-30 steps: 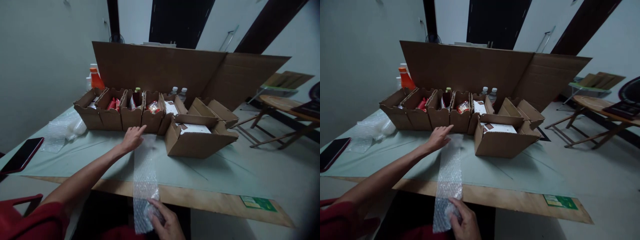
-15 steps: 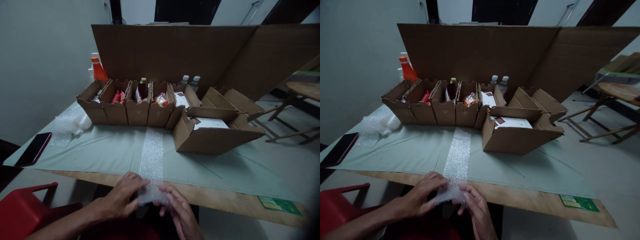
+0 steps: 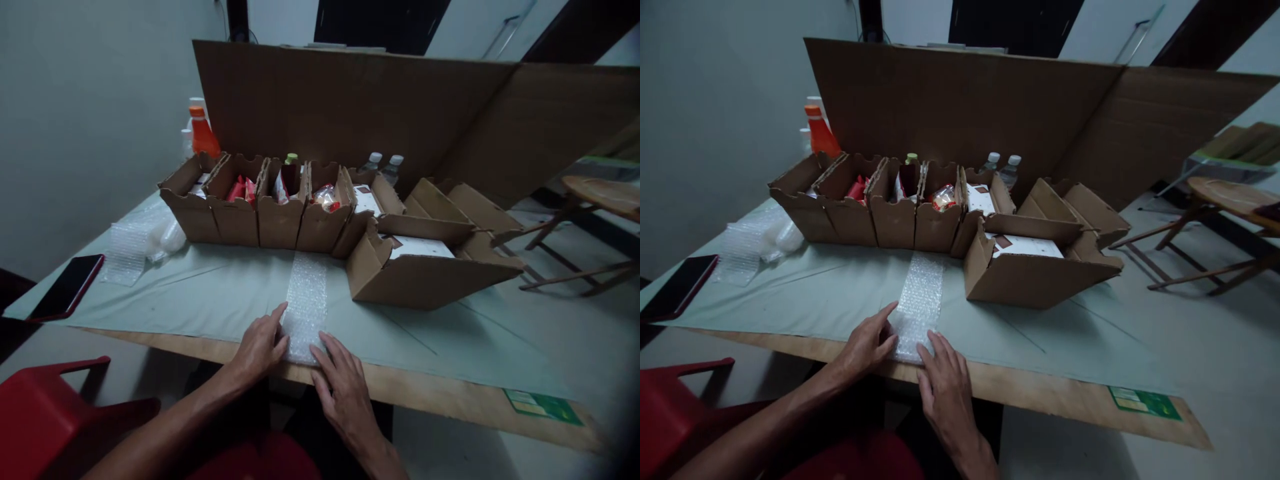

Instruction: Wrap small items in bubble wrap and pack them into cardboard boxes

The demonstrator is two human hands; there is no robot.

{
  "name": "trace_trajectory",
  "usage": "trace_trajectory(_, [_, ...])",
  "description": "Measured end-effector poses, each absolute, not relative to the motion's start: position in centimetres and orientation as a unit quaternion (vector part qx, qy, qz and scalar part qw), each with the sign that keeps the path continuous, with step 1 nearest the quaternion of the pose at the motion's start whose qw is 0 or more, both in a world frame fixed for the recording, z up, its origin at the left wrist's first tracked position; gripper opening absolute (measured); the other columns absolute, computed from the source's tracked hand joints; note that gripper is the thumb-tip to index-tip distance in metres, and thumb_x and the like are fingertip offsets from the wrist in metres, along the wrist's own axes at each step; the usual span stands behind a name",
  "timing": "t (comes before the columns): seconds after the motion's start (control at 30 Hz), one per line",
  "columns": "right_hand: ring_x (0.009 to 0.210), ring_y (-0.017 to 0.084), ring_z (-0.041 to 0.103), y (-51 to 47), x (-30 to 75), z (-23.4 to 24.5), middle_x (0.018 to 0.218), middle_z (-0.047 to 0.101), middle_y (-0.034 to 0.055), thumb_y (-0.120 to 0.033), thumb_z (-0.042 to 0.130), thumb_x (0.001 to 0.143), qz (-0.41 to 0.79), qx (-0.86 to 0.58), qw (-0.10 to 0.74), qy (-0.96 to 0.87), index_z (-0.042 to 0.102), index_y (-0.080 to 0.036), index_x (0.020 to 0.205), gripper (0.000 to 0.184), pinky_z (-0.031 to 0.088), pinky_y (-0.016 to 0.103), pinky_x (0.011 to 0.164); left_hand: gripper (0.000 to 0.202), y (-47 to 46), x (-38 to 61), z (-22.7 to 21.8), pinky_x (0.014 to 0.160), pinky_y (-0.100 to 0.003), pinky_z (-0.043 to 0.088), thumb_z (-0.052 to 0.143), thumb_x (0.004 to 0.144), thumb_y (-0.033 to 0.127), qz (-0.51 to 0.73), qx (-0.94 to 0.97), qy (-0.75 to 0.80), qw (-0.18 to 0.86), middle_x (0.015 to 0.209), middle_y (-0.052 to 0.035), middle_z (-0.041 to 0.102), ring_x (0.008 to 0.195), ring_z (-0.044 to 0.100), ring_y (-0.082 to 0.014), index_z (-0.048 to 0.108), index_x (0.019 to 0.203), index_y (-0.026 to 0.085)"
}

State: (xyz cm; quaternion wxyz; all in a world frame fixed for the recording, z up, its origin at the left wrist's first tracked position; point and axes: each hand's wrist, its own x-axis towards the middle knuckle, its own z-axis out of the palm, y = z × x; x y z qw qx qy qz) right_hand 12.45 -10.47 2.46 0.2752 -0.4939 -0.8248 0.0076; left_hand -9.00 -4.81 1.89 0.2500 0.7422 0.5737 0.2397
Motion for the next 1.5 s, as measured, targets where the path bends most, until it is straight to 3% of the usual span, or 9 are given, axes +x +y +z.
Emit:
trace_trajectory(0.1, [0.126,0.026,0.058,-9.5,12.2,1.7,0.131,0.067,0.0097,-0.010,0.047,0.094,-0.012,-0.481,0.267,-0.835,0.066,-0.023,0.118,0.033,0.051,0.043,0.094,0.062,-5.3,-9.6,2.3,0.082,-0.038,0.052,0.058,0.085,0.019,0.272,0.750,0.558,0.227,0.095,-0.0055,0.068,0.087,0.062,-0.0222,0.043,0.146,0.019])
trace_trajectory(0.23, [0.116,0.023,0.065,-9.2,12.3,1.8,0.120,0.072,0.0090,-0.012,0.045,0.097,0.006,-0.473,0.287,-0.833,0.068,-0.023,0.113,0.030,0.049,0.042,0.092,0.056,-6.4,-10.5,3.1,0.101,-0.047,0.046,0.066,0.085,0.027,0.320,0.803,0.467,0.187,0.132,-0.0137,0.059,0.121,0.054,-0.0296,0.051,0.138,0.022])
trace_trajectory(0.47, [0.083,0.020,0.068,-9.7,12.2,3.9,0.091,0.075,0.0046,-0.021,0.046,0.100,0.105,-0.510,0.313,-0.794,0.067,-0.022,0.102,0.020,0.052,0.036,0.078,0.036,-7.0,-10.4,2.8,0.084,-0.039,0.050,0.054,0.087,0.012,0.306,0.804,0.441,0.254,0.094,-0.0062,0.072,0.088,0.063,-0.0212,0.064,0.121,0.020])
trace_trajectory(0.7, [0.108,0.025,0.065,-10.4,12.3,3.7,0.116,0.070,0.0108,-0.018,0.057,0.094,-0.033,-0.507,0.361,-0.782,0.061,-0.022,0.121,0.028,0.048,0.041,0.091,0.038,-5.5,-9.0,2.3,0.079,-0.037,0.051,0.056,0.087,0.020,0.278,0.774,0.533,0.197,0.085,-0.0056,0.070,0.079,0.063,-0.0218,0.063,0.124,0.019])
trace_trajectory(0.93, [0.112,0.025,0.064,-8.6,11.6,2.6,0.111,0.074,0.0073,-0.011,0.053,0.094,0.013,-0.474,0.322,-0.819,0.065,-0.020,0.114,0.025,0.046,0.041,0.093,0.038,-6.3,-9.8,3.0,0.097,-0.048,0.048,0.062,0.087,0.028,0.312,0.797,0.493,0.154,0.129,-0.0161,0.061,0.116,0.056,-0.0306,0.062,0.124,0.017])
trace_trajectory(1.07, [0.098,0.022,0.067,-8.6,12.4,3.2,0.104,0.075,0.0055,-0.020,0.051,0.098,0.085,-0.493,0.321,-0.804,0.067,-0.023,0.113,0.022,0.050,0.037,0.086,0.036,-6.4,-10.3,3.6,0.096,-0.043,0.048,0.056,0.089,0.017,0.312,0.817,0.432,0.220,0.112,-0.0100,0.069,0.110,0.058,-0.0255,0.061,0.124,0.020])
trace_trajectory(1.2, [0.110,0.025,0.063,-8.8,12.5,3.3,0.118,0.070,0.0097,-0.024,0.051,0.098,0.016,-0.525,0.330,-0.784,0.063,-0.023,0.121,0.026,0.049,0.040,0.089,0.034,-4.4,-9.3,3.1,0.085,-0.043,0.050,0.055,0.089,0.018,0.278,0.794,0.504,0.198,0.095,-0.0088,0.069,0.091,0.060,-0.0251,0.064,0.121,0.018])
trace_trajectory(1.4, [0.123,0.029,0.056,-7.3,11.8,2.7,0.124,0.068,0.0096,-0.016,0.053,0.094,-0.012,-0.512,0.265,-0.817,0.062,-0.022,0.124,0.032,0.043,0.046,0.099,0.040,-3.5,-9.1,2.7,0.100,-0.048,0.045,0.062,0.087,0.027,0.316,0.799,0.490,0.145,0.129,-0.0150,0.059,0.117,0.054,-0.0300,0.060,0.126,0.017])
trace_trajectory(1.5, [0.116,0.027,0.060,-7.0,11.9,2.9,0.115,0.072,0.0084,-0.016,0.051,0.096,0.022,-0.508,0.283,-0.813,0.063,-0.022,0.119,0.027,0.044,0.045,0.097,0.038,-4.7,-10.1,3.1,0.103,-0.047,0.043,0.061,0.087,0.020,0.312,0.830,0.427,0.178,0.125,-0.0123,0.063,0.119,0.053,-0.0286,0.060,0.124,0.018])
